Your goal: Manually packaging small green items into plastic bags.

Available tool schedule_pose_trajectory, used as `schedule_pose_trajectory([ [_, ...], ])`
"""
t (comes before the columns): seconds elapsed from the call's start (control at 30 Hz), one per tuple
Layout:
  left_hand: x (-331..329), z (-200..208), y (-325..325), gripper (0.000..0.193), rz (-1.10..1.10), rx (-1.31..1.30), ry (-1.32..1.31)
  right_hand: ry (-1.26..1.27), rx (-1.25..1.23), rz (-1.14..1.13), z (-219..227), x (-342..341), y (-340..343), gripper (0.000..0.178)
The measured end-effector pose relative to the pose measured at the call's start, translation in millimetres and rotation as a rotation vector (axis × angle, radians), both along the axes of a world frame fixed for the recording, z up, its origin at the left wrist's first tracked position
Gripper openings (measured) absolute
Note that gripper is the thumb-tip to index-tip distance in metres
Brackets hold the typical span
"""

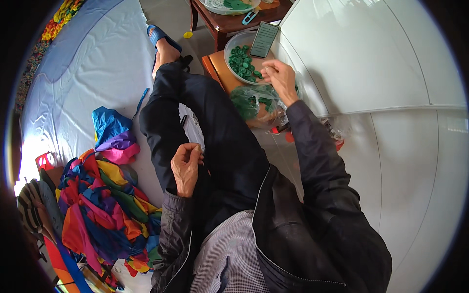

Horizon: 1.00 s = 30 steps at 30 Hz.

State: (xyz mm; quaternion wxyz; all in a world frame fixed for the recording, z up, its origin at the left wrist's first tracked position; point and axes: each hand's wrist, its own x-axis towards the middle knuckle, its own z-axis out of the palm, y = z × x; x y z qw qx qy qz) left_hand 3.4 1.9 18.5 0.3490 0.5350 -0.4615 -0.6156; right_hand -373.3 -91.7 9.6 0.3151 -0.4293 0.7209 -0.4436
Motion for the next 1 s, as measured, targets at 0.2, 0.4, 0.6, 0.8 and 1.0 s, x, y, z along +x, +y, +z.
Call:
schedule_pose_trajectory([
  [0.2,-2,-2,0,0.016,-0.009,-0.006,-0.003,-0.049,0.023,-0.096,12,29,83,0.020],
  [0.4,-2,0,0,0.024,-0.065,-0.055,-0.043,0.021,0.102,-0.146,-4,55,128,0.020],
  [0.6,6,-3,2,0.027,-0.075,-0.047,-0.026,0.222,-0.096,-0.381,-13,17,117,0.018],
  [0.8,-1,-2,1,0.026,-0.045,-0.050,0.025,0.533,0.018,-0.294,-76,-74,94,0.015],
  [1.0,0,-1,1,0.025,-0.023,-0.031,0.024,0.909,0.196,-0.133,-88,-77,75,0.018],
])
